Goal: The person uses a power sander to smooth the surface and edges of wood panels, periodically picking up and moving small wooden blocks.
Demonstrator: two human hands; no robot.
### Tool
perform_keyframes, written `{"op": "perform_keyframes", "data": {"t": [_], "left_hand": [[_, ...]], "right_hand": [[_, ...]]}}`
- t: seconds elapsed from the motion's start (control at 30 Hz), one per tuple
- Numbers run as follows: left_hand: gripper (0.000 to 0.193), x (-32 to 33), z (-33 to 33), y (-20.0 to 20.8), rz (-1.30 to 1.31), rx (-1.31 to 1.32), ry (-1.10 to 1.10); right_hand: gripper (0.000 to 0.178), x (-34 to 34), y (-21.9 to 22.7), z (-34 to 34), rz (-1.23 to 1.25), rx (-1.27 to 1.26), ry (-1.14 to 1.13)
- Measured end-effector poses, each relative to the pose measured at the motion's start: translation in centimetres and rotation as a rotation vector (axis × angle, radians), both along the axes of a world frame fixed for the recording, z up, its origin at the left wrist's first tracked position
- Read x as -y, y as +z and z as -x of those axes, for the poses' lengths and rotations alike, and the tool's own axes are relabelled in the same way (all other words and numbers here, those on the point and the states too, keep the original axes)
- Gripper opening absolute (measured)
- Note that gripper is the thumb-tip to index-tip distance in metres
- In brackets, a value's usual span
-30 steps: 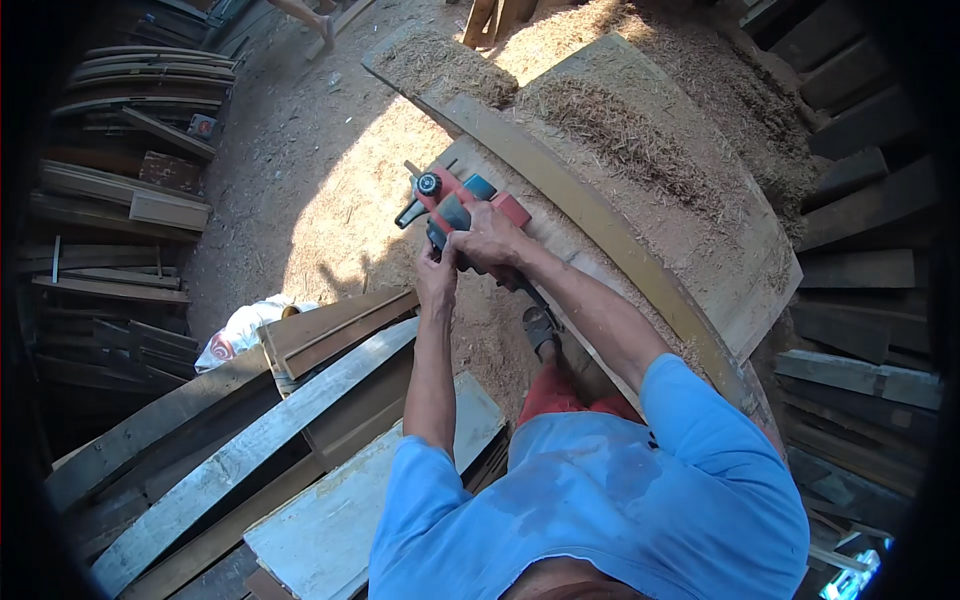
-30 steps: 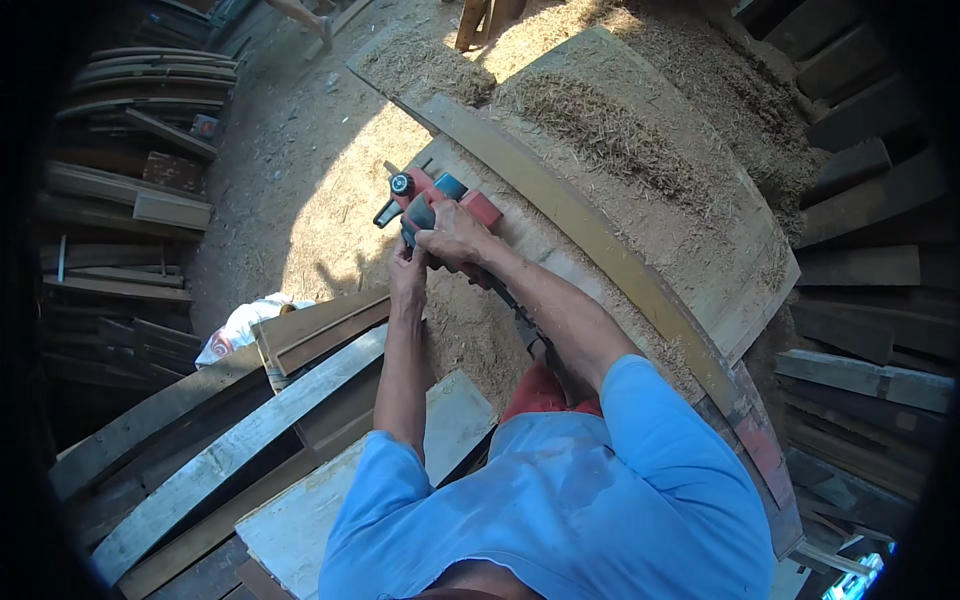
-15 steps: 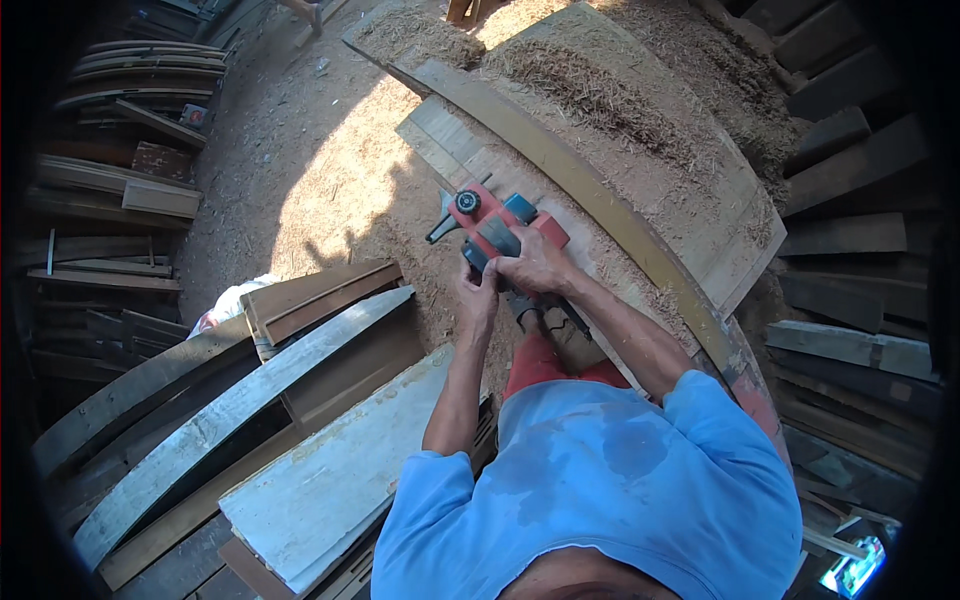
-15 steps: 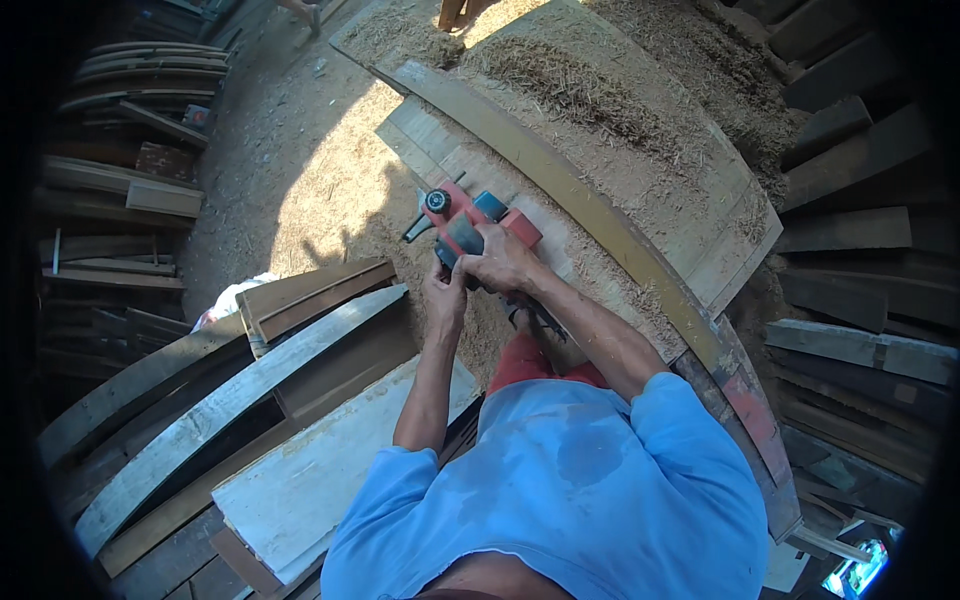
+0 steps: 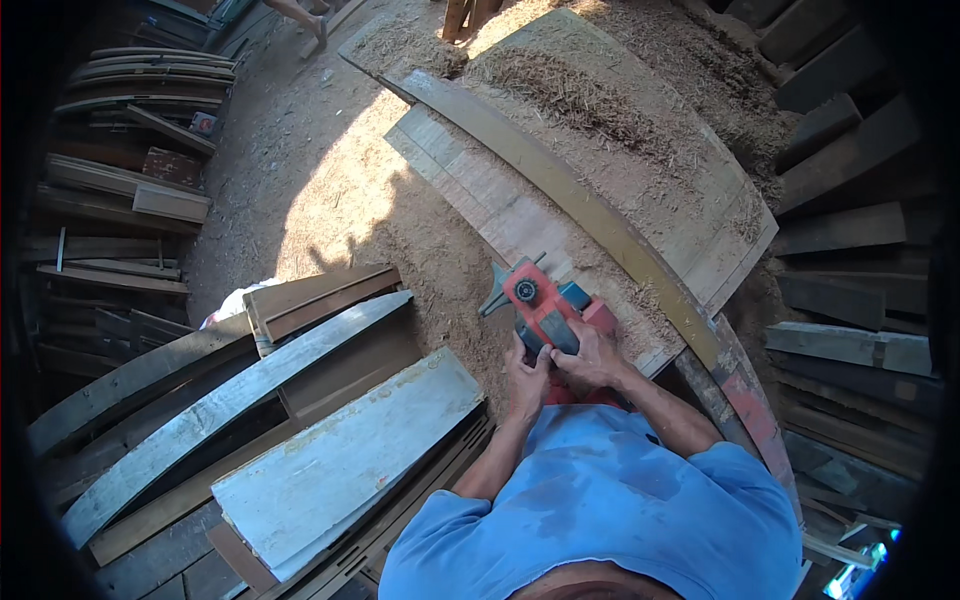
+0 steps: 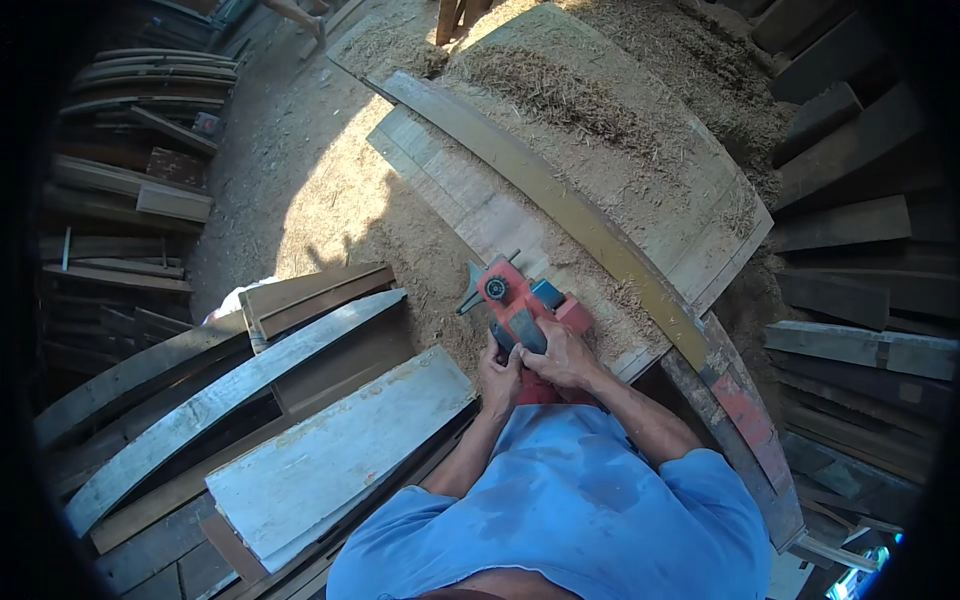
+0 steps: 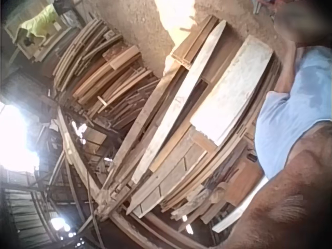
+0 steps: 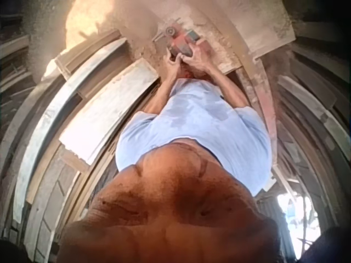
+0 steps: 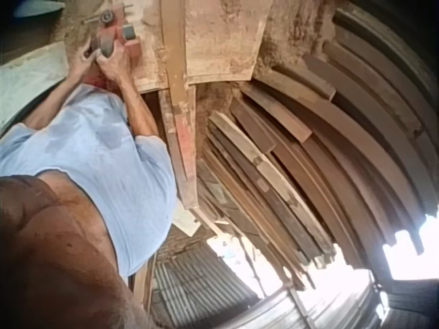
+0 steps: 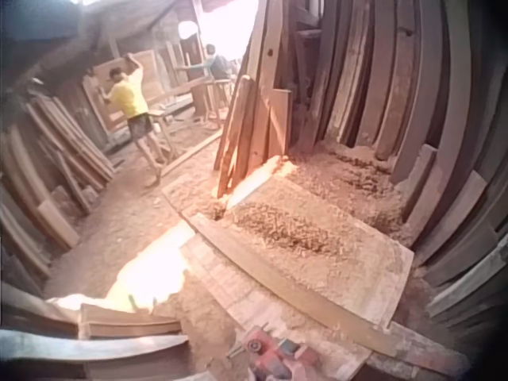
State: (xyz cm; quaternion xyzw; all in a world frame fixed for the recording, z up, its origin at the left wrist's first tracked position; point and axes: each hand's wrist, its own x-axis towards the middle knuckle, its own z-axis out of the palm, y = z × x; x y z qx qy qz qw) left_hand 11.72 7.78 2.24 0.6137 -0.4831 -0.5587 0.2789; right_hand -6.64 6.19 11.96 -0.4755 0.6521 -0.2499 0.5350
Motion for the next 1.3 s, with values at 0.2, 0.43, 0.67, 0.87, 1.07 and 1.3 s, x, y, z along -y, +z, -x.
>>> {"op": "perform_keyframes", "data": {"t": [0.2,0.43,0.67,0.87,1.07,1.3], "left_hand": [[0.042,15.5,-2.0,2.5,0.052,-0.203,0.014],[0.043,33.4,-7.4,0.1,0.113,-0.327,0.009],[0.036,29.3,-13.6,1.2,0.014,-0.337,0.081],[0.045,15.3,-19.7,5.6,-0.813,-0.724,-0.512],[0.057,9.0,-14.1,6.0,-0.922,-0.779,-0.49],[0.054,1.6,-11.0,3.7,-1.175,-0.815,-0.243]], "right_hand": [[0.05,14.2,-0.8,-3.2,0.087,-0.025,0.011],[0.045,30.8,0.4,-7.4,0.048,0.212,-0.003],[0.046,25.9,4.9,-9.3,0.064,0.16,-0.02],[0.053,15.0,0.9,-10.7,0.052,0.158,0.163],[0.038,5.8,0.2,-10.8,-0.015,0.151,0.184],[0.044,-5.7,-4.8,-9.7,-0.279,0.115,-0.02]]}}
